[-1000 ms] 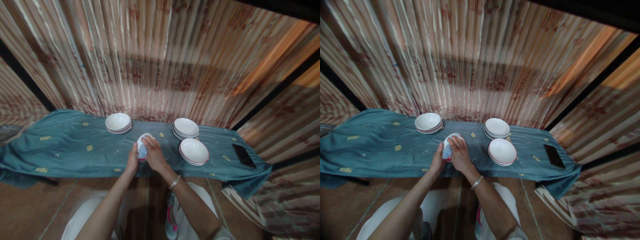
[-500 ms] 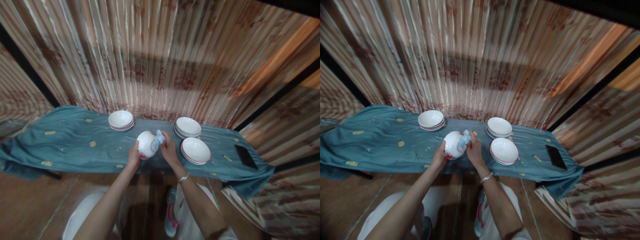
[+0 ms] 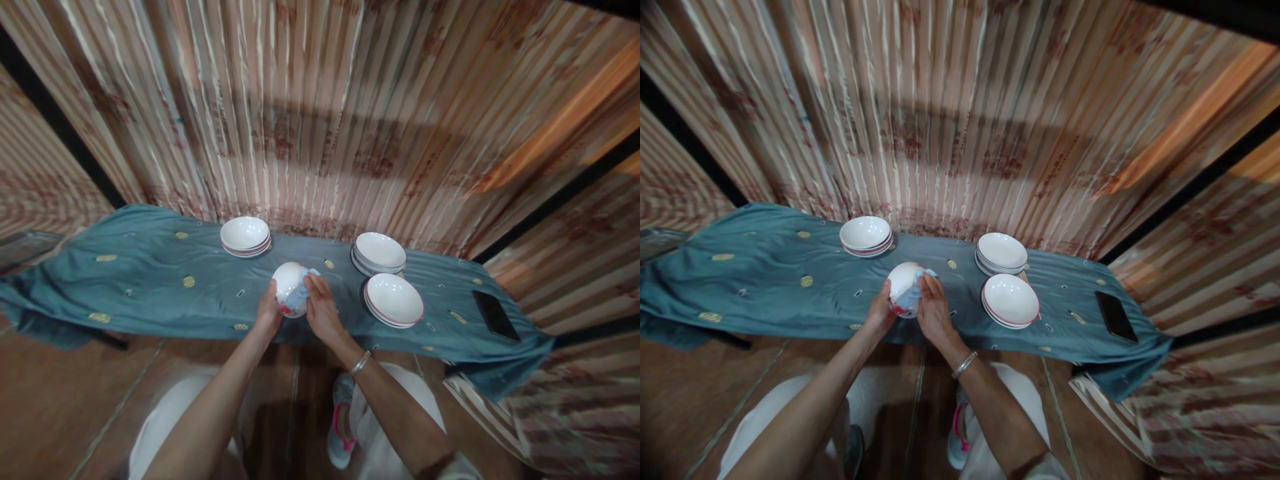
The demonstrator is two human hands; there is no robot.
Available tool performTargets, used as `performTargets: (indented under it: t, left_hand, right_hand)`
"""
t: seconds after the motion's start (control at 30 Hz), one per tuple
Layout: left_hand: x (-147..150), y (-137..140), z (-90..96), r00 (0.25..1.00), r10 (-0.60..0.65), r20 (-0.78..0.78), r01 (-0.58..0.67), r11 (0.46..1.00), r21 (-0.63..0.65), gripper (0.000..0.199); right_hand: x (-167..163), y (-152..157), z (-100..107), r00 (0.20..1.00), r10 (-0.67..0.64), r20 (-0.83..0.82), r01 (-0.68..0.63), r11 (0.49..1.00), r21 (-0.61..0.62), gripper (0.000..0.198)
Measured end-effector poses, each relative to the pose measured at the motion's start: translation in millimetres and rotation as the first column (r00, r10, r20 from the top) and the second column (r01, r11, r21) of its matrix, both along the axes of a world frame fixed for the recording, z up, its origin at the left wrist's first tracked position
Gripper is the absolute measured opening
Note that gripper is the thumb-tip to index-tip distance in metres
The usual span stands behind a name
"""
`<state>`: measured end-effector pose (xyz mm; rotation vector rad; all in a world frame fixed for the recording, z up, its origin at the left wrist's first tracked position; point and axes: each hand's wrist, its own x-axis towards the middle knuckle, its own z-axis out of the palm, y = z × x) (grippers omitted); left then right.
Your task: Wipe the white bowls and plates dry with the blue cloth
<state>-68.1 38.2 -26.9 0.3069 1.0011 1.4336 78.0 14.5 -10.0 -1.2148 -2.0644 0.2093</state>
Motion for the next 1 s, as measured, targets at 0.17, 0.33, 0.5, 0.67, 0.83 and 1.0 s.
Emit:
performTargets:
  t: [0.17,0.33,0.5,0.67,0.83,1.0]
  left_hand:
    - [6,-6,18.1,0.997,0.073,0.020,-0.071,0.993,-0.090,0.036]
    - [7,-9,27.0,0.996,0.084,0.029,-0.080,0.990,-0.117,0.034]
    - [8,-9,29.3,0.995,0.098,0.033,-0.095,0.991,-0.095,0.030]
    - [8,-6,24.4,0.996,0.083,-0.009,-0.084,0.994,-0.065,0.035]
    - [11,-7,22.6,0.996,0.049,-0.071,-0.051,0.998,-0.026,0.039]
    - [15,-11,25.6,0.988,0.012,-0.155,-0.005,0.999,0.042,0.043]
  right_hand:
    - [5,-1,0,0.997,0.075,-0.035,-0.075,0.997,-0.011,0.058]
    - [15,-1,11,0.982,0.180,-0.058,-0.181,0.984,-0.005,0.054]
    - [24,-6,21,0.982,0.190,0.006,-0.190,0.981,-0.035,0.052]
    - [28,-9,24,0.981,0.096,0.167,-0.097,0.995,-0.003,0.042]
    - [29,-4,17,0.993,0.002,0.122,-0.007,0.999,0.039,0.044]
    - [31,2,19,0.990,-0.030,-0.139,0.032,0.999,0.011,0.051]
